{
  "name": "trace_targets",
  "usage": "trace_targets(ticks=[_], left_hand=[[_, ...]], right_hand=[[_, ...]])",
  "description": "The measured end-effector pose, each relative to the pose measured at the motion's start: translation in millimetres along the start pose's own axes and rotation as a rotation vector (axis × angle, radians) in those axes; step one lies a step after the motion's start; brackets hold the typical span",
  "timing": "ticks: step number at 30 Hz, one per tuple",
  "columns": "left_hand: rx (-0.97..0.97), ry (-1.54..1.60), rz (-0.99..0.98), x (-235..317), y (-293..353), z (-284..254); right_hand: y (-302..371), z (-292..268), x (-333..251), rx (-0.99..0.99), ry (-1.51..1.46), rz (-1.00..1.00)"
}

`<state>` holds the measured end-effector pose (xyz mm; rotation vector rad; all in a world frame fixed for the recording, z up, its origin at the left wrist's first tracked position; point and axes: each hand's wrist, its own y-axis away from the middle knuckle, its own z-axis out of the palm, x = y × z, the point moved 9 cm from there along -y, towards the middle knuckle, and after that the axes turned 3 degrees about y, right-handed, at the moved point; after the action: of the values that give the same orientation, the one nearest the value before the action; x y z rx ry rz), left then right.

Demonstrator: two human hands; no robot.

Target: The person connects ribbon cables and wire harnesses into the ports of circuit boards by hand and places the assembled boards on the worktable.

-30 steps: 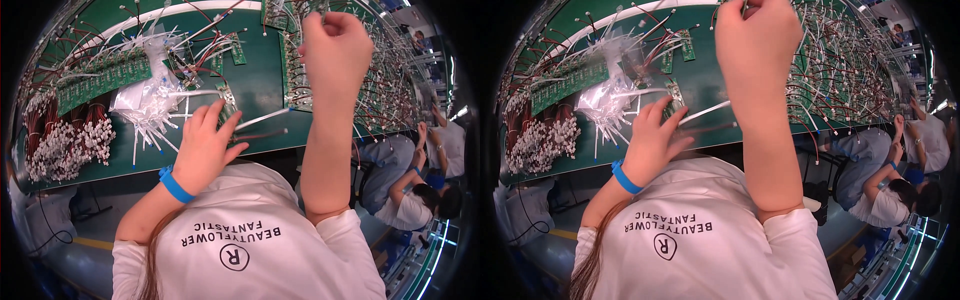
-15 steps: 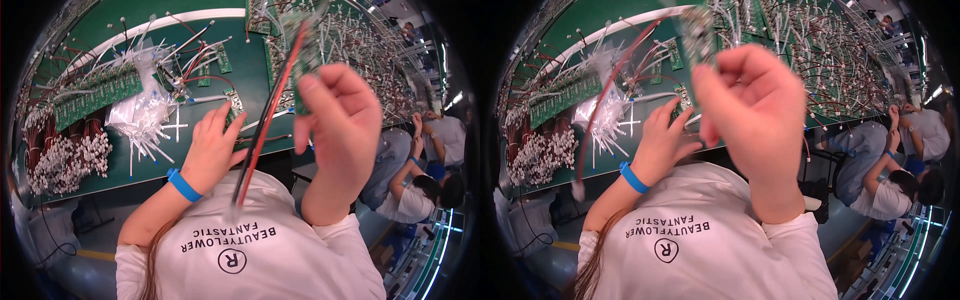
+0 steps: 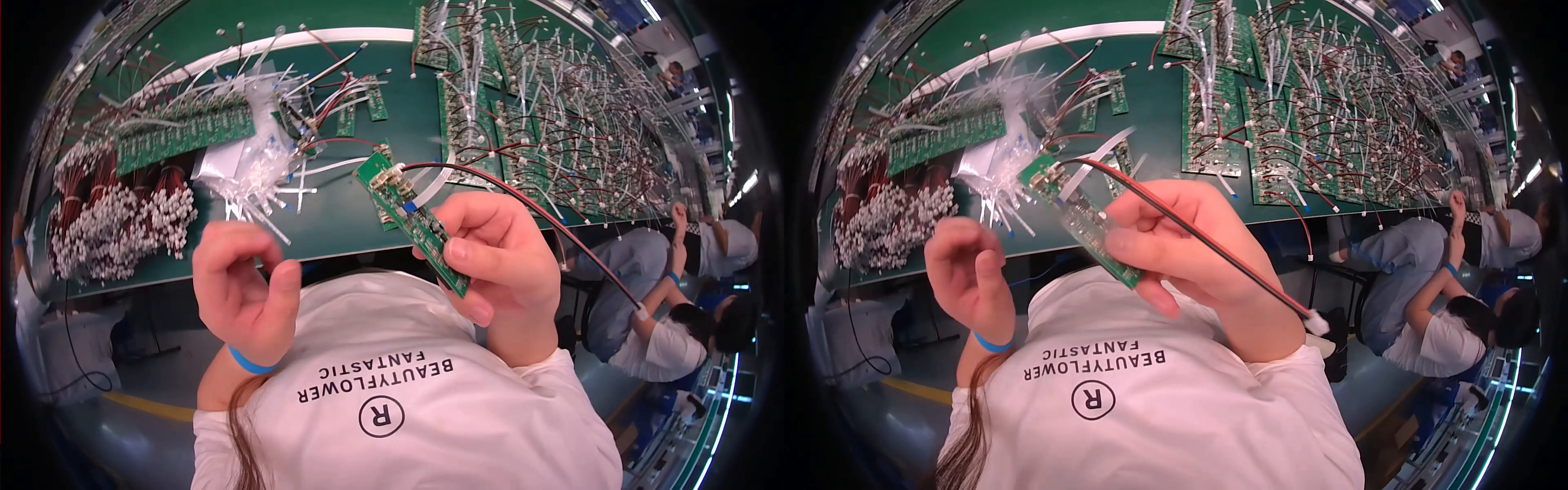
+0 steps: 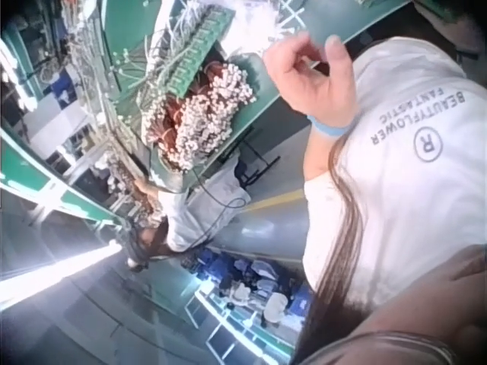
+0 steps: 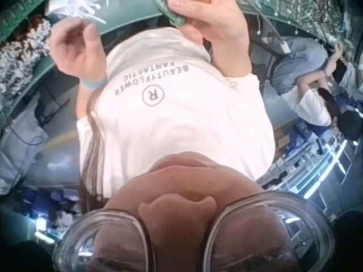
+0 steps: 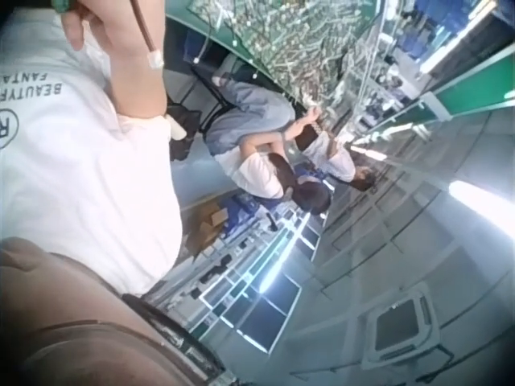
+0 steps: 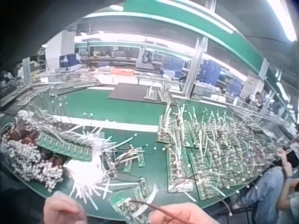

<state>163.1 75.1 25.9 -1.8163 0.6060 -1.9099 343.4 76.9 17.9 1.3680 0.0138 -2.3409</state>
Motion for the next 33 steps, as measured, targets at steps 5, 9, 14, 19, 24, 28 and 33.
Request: trace_targets(ticks=[5,9,14,19,24,28,33], left_hand=[[-0.273,0.702,-0.589,-13,15,55],[-0.191,0.678,-0.722,-22,26,58],[-0.174,0.738,-0.845,-41,42,57],[-0.213,0.838,-0.822,-49,48,65],[-0.236,0.756,-0.868,-59,52,69],[-0.244,0.66,-0.799,-63,49,70],[-0.346,0.445,-0.855,-64,49,72]], right_hand=[[6,19,20,-0.036,0.016,0.093],[9,21,40,-0.168,-0.001,0.16],[11,-10,46,0.092,0.114,0.122],[5,-19,19,0.047,0.525,-0.324],[2,-13,20,0.024,0.43,-0.357],[-5,-19,32,-0.042,0.426,-0.235],[-6,-31,49,-0.019,0.317,-0.109]])
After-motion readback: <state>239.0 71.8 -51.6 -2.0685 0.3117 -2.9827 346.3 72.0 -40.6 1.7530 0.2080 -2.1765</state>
